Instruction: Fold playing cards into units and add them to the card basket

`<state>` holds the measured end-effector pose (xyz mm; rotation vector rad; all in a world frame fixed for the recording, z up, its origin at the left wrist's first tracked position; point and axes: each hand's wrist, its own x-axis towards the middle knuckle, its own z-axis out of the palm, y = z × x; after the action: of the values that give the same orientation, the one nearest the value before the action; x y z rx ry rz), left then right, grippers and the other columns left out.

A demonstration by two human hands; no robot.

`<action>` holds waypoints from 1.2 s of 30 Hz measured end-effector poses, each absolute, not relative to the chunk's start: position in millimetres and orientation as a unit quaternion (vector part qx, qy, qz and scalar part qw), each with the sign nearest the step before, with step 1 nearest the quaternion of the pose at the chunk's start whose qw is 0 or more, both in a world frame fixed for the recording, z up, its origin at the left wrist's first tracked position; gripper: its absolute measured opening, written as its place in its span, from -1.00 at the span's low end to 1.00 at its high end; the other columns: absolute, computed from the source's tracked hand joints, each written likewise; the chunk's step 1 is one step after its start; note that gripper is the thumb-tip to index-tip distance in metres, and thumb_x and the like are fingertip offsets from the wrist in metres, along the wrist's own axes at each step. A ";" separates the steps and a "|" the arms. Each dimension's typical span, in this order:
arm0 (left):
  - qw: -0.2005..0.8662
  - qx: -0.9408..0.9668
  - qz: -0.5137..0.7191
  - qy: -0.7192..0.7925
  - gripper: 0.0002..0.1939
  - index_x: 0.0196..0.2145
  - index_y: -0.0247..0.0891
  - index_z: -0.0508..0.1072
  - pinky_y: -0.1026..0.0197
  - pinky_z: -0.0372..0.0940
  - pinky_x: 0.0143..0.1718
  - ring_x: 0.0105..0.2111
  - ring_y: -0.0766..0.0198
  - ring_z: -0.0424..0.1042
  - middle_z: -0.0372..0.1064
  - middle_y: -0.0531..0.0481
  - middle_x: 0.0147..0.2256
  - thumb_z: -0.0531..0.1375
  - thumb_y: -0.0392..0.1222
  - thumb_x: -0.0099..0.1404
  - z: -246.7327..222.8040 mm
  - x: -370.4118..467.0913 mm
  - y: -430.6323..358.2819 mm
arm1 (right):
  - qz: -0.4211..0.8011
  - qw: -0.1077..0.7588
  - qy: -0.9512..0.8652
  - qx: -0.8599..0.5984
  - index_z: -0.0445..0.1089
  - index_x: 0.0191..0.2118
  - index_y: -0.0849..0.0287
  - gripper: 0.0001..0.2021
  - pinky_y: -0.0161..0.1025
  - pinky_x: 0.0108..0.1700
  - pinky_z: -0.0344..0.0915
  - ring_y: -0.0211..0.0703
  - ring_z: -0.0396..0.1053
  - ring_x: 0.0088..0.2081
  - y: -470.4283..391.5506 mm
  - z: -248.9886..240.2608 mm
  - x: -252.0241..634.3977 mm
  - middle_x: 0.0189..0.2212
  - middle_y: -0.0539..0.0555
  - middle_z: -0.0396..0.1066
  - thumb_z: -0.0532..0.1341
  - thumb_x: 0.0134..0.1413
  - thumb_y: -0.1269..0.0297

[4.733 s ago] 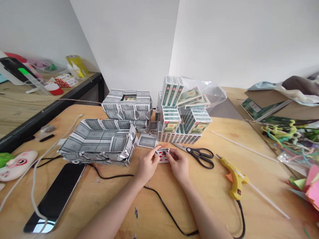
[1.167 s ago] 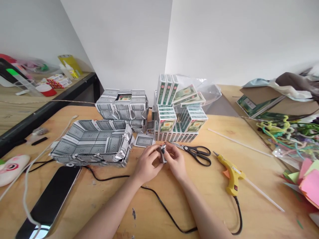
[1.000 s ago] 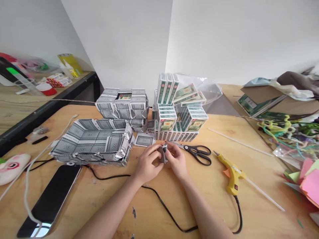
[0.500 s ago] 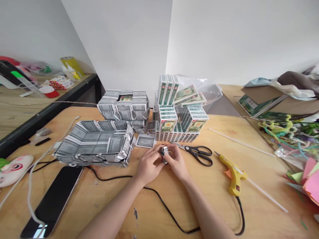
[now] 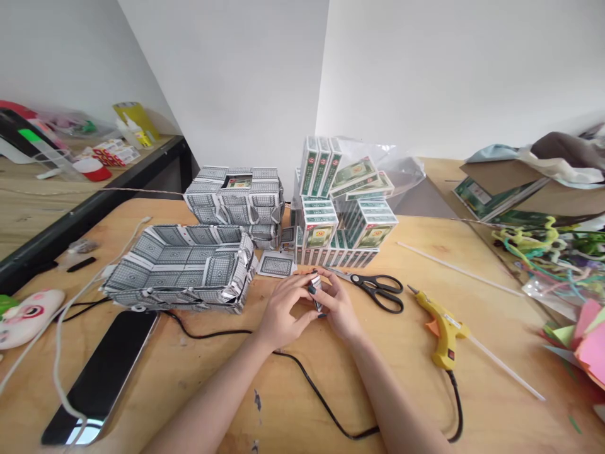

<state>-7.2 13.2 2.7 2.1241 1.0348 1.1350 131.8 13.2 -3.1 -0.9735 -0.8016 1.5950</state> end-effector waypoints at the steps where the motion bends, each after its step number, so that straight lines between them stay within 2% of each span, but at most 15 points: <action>1: 0.272 0.776 0.425 0.378 -0.82 -0.33 -0.21 0.31 -0.03 0.11 0.05 0.04 0.11 0.20 0.28 -0.12 -0.02 0.20 -0.26 0.06 3.3 -7.5 13.4 | 0.662 0.530 -0.339 -0.407 0.16 -0.12 0.06 -0.52 -0.29 -0.44 0.26 -0.17 0.36 -0.40 13.1 -3.2 131.6 -0.38 0.00 0.37 0.31 -0.23 0.20; 4: 0.339 0.747 0.441 0.364 -0.71 -0.23 -0.22 0.27 -0.02 0.14 0.03 0.04 0.09 0.19 0.22 -0.17 0.02 0.22 -0.22 0.06 4.9 -9.1 14.5 | 0.613 0.554 -0.374 -0.421 0.15 -0.05 0.06 -0.46 -0.15 -0.23 0.30 -0.07 0.37 -0.25 12.4 -2.9 130.6 -0.31 0.04 0.38 0.31 -0.22 0.20; 6: 0.375 0.710 0.465 0.373 -0.77 -0.24 -0.24 0.28 0.00 0.16 0.01 0.03 0.10 0.20 0.22 -0.20 0.01 0.17 -0.18 0.12 4.4 -10.2 16.2 | 0.562 0.573 -0.416 -0.428 0.13 -0.01 0.05 -0.42 -0.09 -0.14 0.27 -0.02 0.33 -0.14 11.4 -2.8 129.8 -0.21 0.09 0.36 0.32 -0.22 0.23; 9: 0.433 0.625 0.498 0.418 -0.84 -0.30 -0.26 0.29 0.08 0.26 -0.10 -0.12 0.18 0.34 0.34 -0.14 -0.17 0.06 -0.13 0.21 0.9 -11.1 20.8 | 0.491 0.587 -0.480 -0.430 0.13 0.02 0.04 -0.42 -0.04 -0.02 0.19 0.00 0.26 -0.05 9.2 -3.9 128.8 -0.10 0.12 0.30 0.31 -0.20 0.30; 11: 0.508 0.589 0.464 0.424 -0.82 -0.28 -0.26 0.29 0.13 0.30 -0.17 -0.19 0.21 0.38 0.37 -0.09 -0.22 0.07 -0.11 0.20 -1.0 -11.6 24.4 | 0.452 0.581 -0.513 -0.441 0.14 0.02 0.05 -0.42 -0.02 0.04 0.12 -0.01 0.22 -0.01 7.4 -5.3 128.3 -0.07 0.12 0.28 0.30 -0.19 0.35; 13: 0.575 0.574 0.421 0.403 -0.76 -0.20 -0.26 0.30 0.14 0.30 -0.15 -0.14 0.20 0.37 0.36 -0.10 -0.16 0.10 -0.13 0.18 -1.2 -12.5 27.5 | 0.434 0.568 -0.536 -0.449 0.15 0.03 0.06 -0.41 -0.02 0.08 0.08 -0.01 0.19 0.02 5.6 -6.0 127.8 -0.04 0.12 0.26 0.30 -0.21 0.38; 17: 0.656 0.563 0.356 0.357 -0.63 -0.05 -0.22 0.29 0.11 0.27 -0.09 -0.07 0.15 0.33 0.35 -0.12 -0.09 0.13 -0.17 0.16 2.7 -16.1 30.4 | 0.462 0.543 -0.549 -0.436 0.14 0.05 0.03 -0.39 -0.06 0.02 0.17 -0.01 0.21 0.01 3.4 -3.8 126.9 -0.04 0.10 0.27 0.29 -0.21 0.37; 19: 0.675 0.559 0.335 0.347 -0.63 -0.06 -0.23 0.31 0.09 0.27 -0.09 -0.06 0.12 0.32 0.35 -0.13 -0.08 0.14 -0.18 0.15 4.7 -18.0 30.8 | 0.469 0.535 -0.553 -0.433 0.13 0.06 0.01 -0.39 -0.08 -0.01 0.20 -0.03 0.21 0.01 3.5 -2.9 126.8 -0.03 0.09 0.27 0.28 -0.19 0.37; 22: 0.690 0.550 0.327 0.339 -0.63 -0.06 -0.24 0.33 0.07 0.26 -0.08 -0.05 0.10 0.31 0.35 -0.14 -0.07 0.16 -0.18 0.14 4.9 -19.8 31.1 | 0.442 0.528 -0.564 -0.456 0.13 0.06 0.03 -0.38 -0.06 0.03 0.15 -0.03 0.19 0.03 5.4 -5.6 127.0 0.01 0.09 0.24 0.29 -0.20 0.36; 25: 0.677 0.543 0.360 0.343 -0.58 -0.03 -0.22 0.30 0.06 0.25 -0.05 -0.01 0.10 0.28 0.34 -0.14 -0.06 0.18 -0.19 0.13 2.3 -19.7 31.8 | 0.399 0.546 -0.540 -0.501 0.15 0.04 0.05 -0.33 -0.02 0.00 0.16 0.00 0.21 -0.02 8.6 -12.5 127.6 0.02 0.13 0.20 0.35 -0.30 0.31; 27: 0.653 0.545 0.386 0.356 -0.57 -0.02 -0.22 0.28 0.05 0.23 -0.02 0.01 0.10 0.26 0.30 -0.15 -0.02 0.18 -0.19 0.13 0.6 -18.8 32.6 | 0.397 0.547 -0.515 -0.527 0.22 -0.01 0.07 -0.40 -0.06 -0.14 0.26 -0.06 0.30 -0.20 10.6 -16.2 128.5 -0.09 0.14 0.28 0.35 -0.30 0.27; 30: 0.615 0.552 0.420 0.373 -0.55 -0.01 -0.25 0.24 0.04 0.18 0.04 0.03 0.13 0.23 0.21 -0.16 0.05 0.17 -0.22 0.12 -1.1 -17.4 33.7 | 0.461 0.551 -0.466 -0.516 0.23 -0.03 0.10 -0.47 -0.17 -0.32 0.30 -0.20 0.29 -0.42 12.5 -16.7 130.7 -0.20 0.12 0.34 0.31 -0.22 0.22; 36: 0.581 0.574 0.446 0.366 -0.47 0.03 -0.24 0.16 0.03 0.11 0.10 0.08 0.16 0.16 0.13 -0.17 0.10 0.18 -0.33 0.09 -8.8 -14.5 31.6 | 0.574 0.576 -0.398 -0.424 0.23 -0.02 0.05 -0.51 -0.24 -0.34 0.28 -0.28 0.30 -0.41 12.4 -9.4 133.4 0.01 0.12 0.21 0.29 -0.16 0.25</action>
<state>-14.5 31.6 -8.8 1.3424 0.8543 1.0434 133.4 12.4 -9.4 -0.9935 -0.9324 1.3427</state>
